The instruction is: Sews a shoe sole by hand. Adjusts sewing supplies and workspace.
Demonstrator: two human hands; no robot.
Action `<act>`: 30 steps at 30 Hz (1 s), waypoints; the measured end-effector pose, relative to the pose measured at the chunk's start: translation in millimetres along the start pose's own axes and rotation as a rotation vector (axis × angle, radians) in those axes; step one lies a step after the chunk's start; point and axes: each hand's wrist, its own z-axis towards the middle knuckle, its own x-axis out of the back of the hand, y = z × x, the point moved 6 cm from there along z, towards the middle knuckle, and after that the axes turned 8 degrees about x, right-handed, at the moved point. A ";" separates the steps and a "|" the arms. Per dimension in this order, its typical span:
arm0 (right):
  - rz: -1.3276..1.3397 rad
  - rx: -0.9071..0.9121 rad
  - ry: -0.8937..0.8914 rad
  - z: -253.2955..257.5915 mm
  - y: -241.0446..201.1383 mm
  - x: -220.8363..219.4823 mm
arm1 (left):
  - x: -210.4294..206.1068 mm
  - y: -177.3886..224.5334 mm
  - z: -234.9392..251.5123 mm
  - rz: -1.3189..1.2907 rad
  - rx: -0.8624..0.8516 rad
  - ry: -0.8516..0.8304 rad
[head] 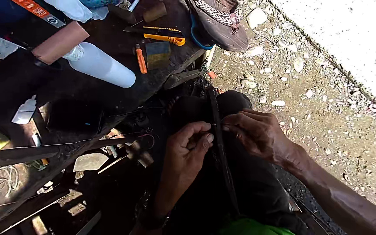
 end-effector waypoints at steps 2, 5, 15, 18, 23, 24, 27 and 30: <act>-0.102 -0.050 -0.043 2.7 -7.6 1.4 | 0.3 -1.4 -0.4 -0.025 0.017 -0.013; -0.221 -0.002 -0.103 4.5 -13.7 -2.2 | 1.2 -2.6 2.1 -0.043 0.014 -0.061; -0.222 -0.162 -0.031 -32.4 23.9 17.9 | -10.2 14.5 8.2 0.131 0.038 -0.048; -0.295 -0.385 -0.011 -75.7 53.6 42.9 | -5.7 14.7 6.3 0.205 0.066 -0.096; -0.167 -0.494 0.020 -94.1 52.8 40.3 | 1.9 18.1 0.1 0.308 0.107 -0.225; -0.051 -0.480 0.029 -90.8 49.1 34.1 | 4.1 21.5 -2.0 0.242 0.101 -0.247; 0.386 -0.405 0.055 -83.6 37.8 19.2 | 11.9 29.2 -16.6 0.031 0.082 -0.330; 0.714 -0.342 0.153 -75.1 26.2 18.0 | 30.9 16.0 -28.4 -0.024 0.165 -0.300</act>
